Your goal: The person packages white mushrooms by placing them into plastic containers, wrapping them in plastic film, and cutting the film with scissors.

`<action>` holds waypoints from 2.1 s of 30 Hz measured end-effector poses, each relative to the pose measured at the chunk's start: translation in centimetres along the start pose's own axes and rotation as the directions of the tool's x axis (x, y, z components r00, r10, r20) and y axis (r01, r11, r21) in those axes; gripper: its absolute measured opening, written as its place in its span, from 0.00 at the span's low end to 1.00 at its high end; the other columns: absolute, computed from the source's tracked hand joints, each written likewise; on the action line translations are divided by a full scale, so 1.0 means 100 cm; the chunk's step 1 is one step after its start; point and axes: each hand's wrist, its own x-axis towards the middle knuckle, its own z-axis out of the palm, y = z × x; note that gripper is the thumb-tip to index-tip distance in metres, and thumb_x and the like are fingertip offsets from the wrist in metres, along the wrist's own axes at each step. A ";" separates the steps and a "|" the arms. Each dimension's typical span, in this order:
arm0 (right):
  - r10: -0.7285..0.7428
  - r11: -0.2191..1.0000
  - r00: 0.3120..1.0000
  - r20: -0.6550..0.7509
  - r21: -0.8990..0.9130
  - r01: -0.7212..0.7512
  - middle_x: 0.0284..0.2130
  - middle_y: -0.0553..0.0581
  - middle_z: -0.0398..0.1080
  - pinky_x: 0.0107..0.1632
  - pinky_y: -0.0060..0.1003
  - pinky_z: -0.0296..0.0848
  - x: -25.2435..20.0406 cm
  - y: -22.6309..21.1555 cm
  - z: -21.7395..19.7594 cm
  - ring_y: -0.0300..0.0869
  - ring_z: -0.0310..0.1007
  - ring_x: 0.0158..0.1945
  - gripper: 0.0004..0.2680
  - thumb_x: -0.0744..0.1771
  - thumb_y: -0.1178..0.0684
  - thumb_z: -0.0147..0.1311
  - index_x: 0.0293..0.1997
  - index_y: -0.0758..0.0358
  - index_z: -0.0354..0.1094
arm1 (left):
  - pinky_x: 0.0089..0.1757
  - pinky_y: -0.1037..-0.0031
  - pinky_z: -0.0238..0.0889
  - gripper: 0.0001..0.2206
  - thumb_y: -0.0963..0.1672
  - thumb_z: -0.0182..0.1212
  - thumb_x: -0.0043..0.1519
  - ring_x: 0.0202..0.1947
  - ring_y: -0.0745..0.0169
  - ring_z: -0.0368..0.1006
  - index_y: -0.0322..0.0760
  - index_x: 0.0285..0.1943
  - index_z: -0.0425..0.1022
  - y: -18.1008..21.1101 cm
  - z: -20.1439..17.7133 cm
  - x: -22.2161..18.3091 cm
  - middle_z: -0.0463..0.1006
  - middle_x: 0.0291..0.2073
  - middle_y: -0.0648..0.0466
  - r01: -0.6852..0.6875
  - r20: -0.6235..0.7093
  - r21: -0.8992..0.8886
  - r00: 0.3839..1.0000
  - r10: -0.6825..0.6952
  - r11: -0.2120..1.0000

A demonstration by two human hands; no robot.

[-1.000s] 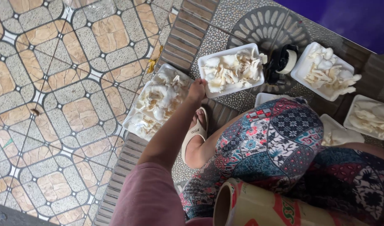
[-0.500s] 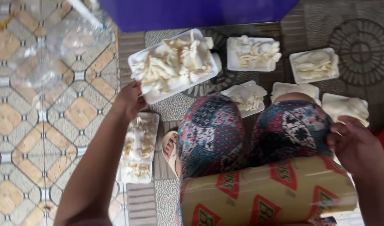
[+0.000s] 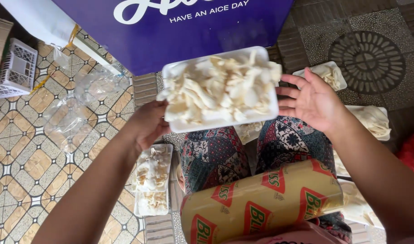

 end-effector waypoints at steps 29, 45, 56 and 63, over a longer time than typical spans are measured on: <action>-0.048 0.946 0.997 0.054 0.322 0.028 0.59 0.60 0.69 0.64 0.55 0.62 -0.116 0.049 -0.088 0.55 0.68 0.64 0.31 0.64 0.27 0.50 0.69 0.58 0.62 | 0.45 0.66 0.74 0.15 0.48 0.56 0.66 0.40 0.59 0.80 0.43 0.60 0.74 -0.085 0.098 -0.018 0.84 0.43 0.51 0.008 0.424 0.121 0.904 -0.059 0.993; -0.189 0.829 0.978 -0.092 0.519 0.209 0.58 0.62 0.69 0.70 0.64 0.62 -0.122 0.084 -0.048 0.56 0.66 0.67 0.06 0.70 0.50 0.49 0.48 0.55 0.67 | 0.40 0.68 0.71 0.11 0.45 0.43 0.73 0.43 0.57 0.77 0.40 0.56 0.72 -0.074 0.148 -0.040 0.81 0.46 0.50 -0.042 0.158 -0.148 0.985 0.065 0.988; -0.296 0.727 0.898 -0.326 0.533 0.433 0.59 0.49 0.65 0.75 0.60 0.53 -0.076 0.103 -0.117 0.48 0.62 0.70 0.09 0.68 0.35 0.47 0.49 0.38 0.61 | 0.49 0.59 0.73 0.23 0.48 0.45 0.72 0.45 0.57 0.72 0.39 0.75 0.61 -0.107 0.200 -0.015 0.69 0.48 0.51 -0.110 0.222 -0.254 0.960 0.168 0.961; -0.052 0.656 0.630 -0.775 0.449 0.606 0.43 0.56 0.72 0.53 0.48 0.73 -0.072 0.062 -0.214 0.53 0.74 0.47 0.10 0.60 0.47 0.49 0.42 0.49 0.64 | 0.37 0.68 0.69 0.10 0.38 0.53 0.63 0.37 0.57 0.77 0.43 0.51 0.73 -0.090 0.188 -0.003 0.83 0.41 0.51 -0.034 0.106 -0.249 0.992 0.062 0.968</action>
